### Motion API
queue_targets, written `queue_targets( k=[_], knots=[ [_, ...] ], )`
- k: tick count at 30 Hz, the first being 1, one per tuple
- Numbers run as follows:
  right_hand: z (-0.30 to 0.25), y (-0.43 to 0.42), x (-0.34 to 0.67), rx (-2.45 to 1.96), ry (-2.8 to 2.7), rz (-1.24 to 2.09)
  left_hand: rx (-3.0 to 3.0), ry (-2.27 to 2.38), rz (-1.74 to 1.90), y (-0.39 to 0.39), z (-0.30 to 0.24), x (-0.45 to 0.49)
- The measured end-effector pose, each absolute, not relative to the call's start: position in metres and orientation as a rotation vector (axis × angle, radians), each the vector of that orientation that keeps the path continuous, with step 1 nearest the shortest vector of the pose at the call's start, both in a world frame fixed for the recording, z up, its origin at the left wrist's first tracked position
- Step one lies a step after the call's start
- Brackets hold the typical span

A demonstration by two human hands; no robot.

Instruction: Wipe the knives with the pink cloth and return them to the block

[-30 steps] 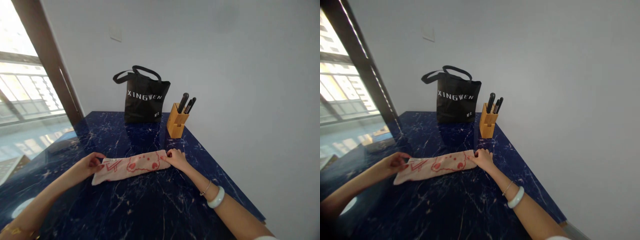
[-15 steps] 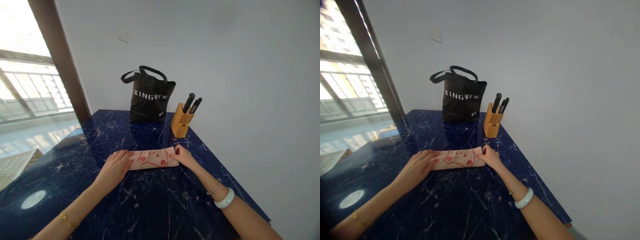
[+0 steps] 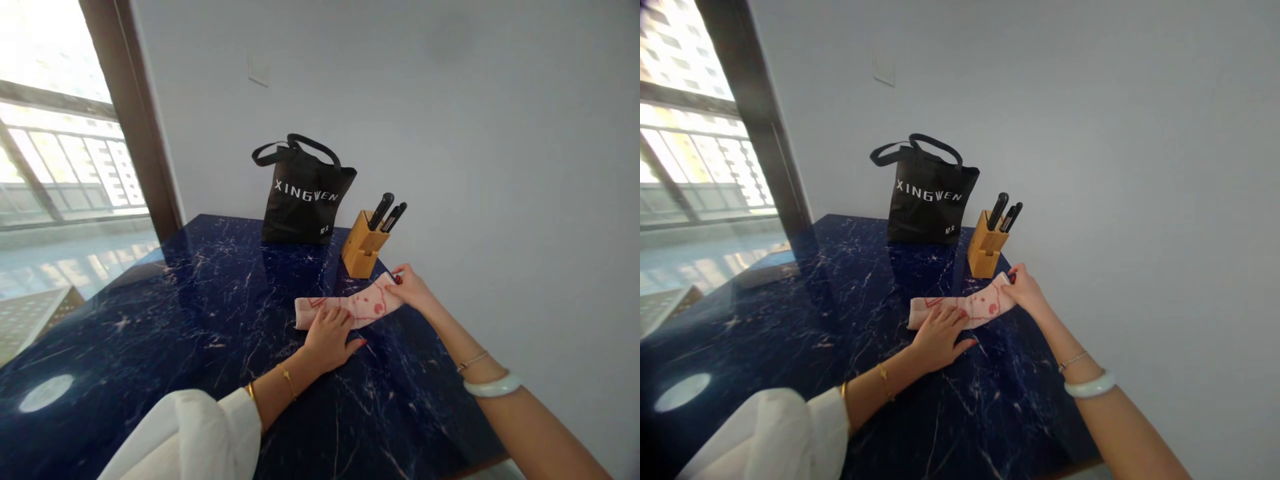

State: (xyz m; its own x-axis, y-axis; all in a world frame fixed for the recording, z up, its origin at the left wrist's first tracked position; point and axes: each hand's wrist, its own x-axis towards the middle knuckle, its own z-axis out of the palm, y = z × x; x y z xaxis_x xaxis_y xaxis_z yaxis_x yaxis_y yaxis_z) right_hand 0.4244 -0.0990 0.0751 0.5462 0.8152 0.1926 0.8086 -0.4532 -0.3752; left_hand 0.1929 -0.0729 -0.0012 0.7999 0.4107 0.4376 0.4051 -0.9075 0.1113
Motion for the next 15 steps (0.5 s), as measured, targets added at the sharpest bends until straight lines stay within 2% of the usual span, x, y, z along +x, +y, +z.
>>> queue_targets(
  k=[6,11,15],
  knots=[
    [0.103,-0.078,0.336,-2.456,-1.551,-0.212,3.044,0.694,0.732,-0.072,0.008,0.173],
    [0.083,-0.057,0.266,-2.423,-1.856,-0.192,3.045,1.143,0.463,-0.062,0.028,0.111],
    [0.061,-0.048,0.233,-2.336,-2.004,-0.156,2.978,1.219,0.286,-0.058,0.031,0.085]
  ],
)
